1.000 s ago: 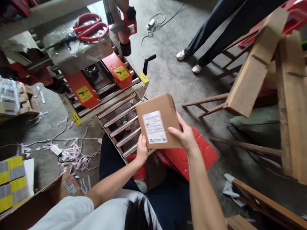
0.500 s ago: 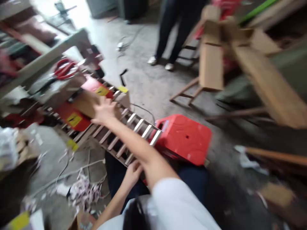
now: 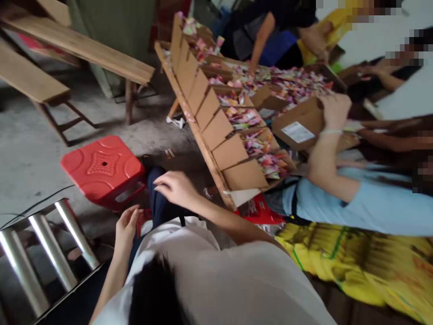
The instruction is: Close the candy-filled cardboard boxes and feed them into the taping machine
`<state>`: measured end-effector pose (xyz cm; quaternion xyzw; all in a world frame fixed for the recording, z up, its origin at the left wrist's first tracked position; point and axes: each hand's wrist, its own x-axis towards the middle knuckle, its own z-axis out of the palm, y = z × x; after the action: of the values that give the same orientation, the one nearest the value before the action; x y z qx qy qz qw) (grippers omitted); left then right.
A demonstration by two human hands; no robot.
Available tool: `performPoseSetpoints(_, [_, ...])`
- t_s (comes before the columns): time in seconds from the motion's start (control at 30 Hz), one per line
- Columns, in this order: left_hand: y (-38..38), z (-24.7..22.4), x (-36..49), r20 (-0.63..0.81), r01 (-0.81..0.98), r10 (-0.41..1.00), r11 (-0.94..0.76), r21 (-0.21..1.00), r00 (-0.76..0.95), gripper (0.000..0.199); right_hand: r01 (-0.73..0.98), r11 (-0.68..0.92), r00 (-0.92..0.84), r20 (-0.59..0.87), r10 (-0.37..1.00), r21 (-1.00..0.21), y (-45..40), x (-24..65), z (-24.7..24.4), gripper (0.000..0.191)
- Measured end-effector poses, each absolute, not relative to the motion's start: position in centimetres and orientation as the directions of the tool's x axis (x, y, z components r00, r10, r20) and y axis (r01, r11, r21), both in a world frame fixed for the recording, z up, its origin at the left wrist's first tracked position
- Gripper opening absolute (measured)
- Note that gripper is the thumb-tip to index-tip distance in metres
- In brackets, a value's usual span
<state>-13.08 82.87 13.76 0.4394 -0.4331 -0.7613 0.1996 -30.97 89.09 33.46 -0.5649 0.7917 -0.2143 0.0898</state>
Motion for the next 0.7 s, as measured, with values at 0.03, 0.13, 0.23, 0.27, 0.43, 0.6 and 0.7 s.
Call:
performPoseSetpoints(0.03, [82.9,14.1,-15.4,-0.469,-0.101,-0.646,-0.521,0.847,-0.602,0.064,-0.847,0.413,-0.492,0.198,-0.848,-0.336,93.0,-33.6,35.4,0.018])
performPoseSetpoints(0.13, [84.1,16.2,-22.8,-0.368,-0.147,-0.521,-0.416,0.897,-0.771,0.054,-0.506,0.862,-0.783,0.435,-0.444,-0.03,104.4,-39.8,39.5,0.043])
performPoseSetpoints(0.23, [88.0,19.5,-29.8,-0.336,-0.188,-0.317,-0.416,0.89,-0.887,0.043,-0.312,0.949,-0.879,0.367,-0.304,0.038,112.0,-42.6,39.8,0.04])
performPoseSetpoints(0.27, [89.8,20.7,-31.9,-0.342,-0.211,-0.237,-0.445,0.87,-0.909,0.041,-0.32,0.947,-0.891,0.335,-0.308,0.017,113.6,-42.9,39.4,0.034])
performPoseSetpoints(0.43, [97.9,25.2,-39.5,-0.344,-0.227,-0.102,-0.574,0.787,-0.933,0.041,-0.38,0.912,-0.866,0.408,-0.29,-0.157,117.9,-40.9,40.7,0.04])
performPoseSetpoints(0.6, [100.9,27.2,-38.9,-0.5,-0.607,0.386,-0.672,0.423,-0.775,0.069,-0.477,0.839,-0.832,0.441,-0.336,-0.261,120.9,-34.9,47.1,0.034])
performPoseSetpoints(0.7, [102.0,28.1,-35.9,-0.372,-0.712,0.621,-0.676,0.192,-0.69,0.078,-0.581,0.764,-0.806,0.332,-0.49,-0.283,121.6,-31.2,50.5,0.029])
